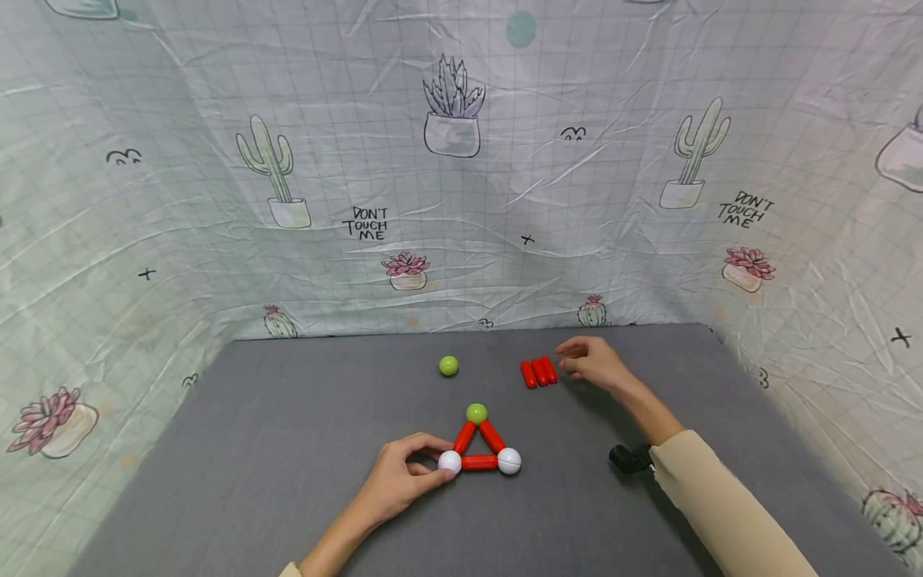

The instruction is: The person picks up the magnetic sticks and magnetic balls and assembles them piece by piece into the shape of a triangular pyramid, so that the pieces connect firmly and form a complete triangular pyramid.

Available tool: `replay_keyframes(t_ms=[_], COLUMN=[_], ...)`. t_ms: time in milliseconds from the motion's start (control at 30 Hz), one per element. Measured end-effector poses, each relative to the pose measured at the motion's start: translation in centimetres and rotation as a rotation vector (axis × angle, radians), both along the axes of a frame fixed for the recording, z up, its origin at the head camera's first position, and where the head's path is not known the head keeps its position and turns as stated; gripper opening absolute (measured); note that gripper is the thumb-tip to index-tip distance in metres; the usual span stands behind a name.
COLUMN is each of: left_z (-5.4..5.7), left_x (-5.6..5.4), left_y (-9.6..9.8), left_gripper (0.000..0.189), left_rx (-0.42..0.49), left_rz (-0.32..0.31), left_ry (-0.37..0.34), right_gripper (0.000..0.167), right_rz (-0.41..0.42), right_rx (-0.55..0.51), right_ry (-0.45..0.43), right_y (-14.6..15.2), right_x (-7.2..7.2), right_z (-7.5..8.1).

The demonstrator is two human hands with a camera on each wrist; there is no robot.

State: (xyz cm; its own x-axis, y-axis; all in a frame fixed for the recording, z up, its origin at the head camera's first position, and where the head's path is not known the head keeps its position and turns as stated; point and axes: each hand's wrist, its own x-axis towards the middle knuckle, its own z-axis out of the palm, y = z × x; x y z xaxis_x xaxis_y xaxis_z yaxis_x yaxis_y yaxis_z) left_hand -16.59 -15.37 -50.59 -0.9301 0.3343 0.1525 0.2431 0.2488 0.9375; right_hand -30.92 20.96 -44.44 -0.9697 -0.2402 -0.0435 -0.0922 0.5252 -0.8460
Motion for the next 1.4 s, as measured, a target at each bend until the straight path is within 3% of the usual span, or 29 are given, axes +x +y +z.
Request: replay_keyframes(t_ms=[267,500,767,1400], left_z=[0.0,0.0,0.0,-0.1], left_x=[0.0,-0.1,0.0,0.1], left_y=[0.0,0.0,0.0,0.0], left_gripper=[0.034,0.034,0.034,0.034], left_rx=[0.002,0.007,0.005,-0.004], left_rz=[-0.001,-0.004,0.0,0.011], left_ry=[-0.001,0.006,0.004,0.023], right_gripper=[0.042,0.051,0.047,0.038], right_rz=[0.039,0.122,0.147,0.074], right_rx=[-0.009,-0.021,0.035,-0.054], right_ry=[-0.066,-0.084,-0.117,-0.16], right_y=[-0.2,-0.4,-0.4,-0.9], right_x=[-1.3,-1.8,-2.1,-1.6], right_z=[-1.0,-0.9,-0.6,-0.6])
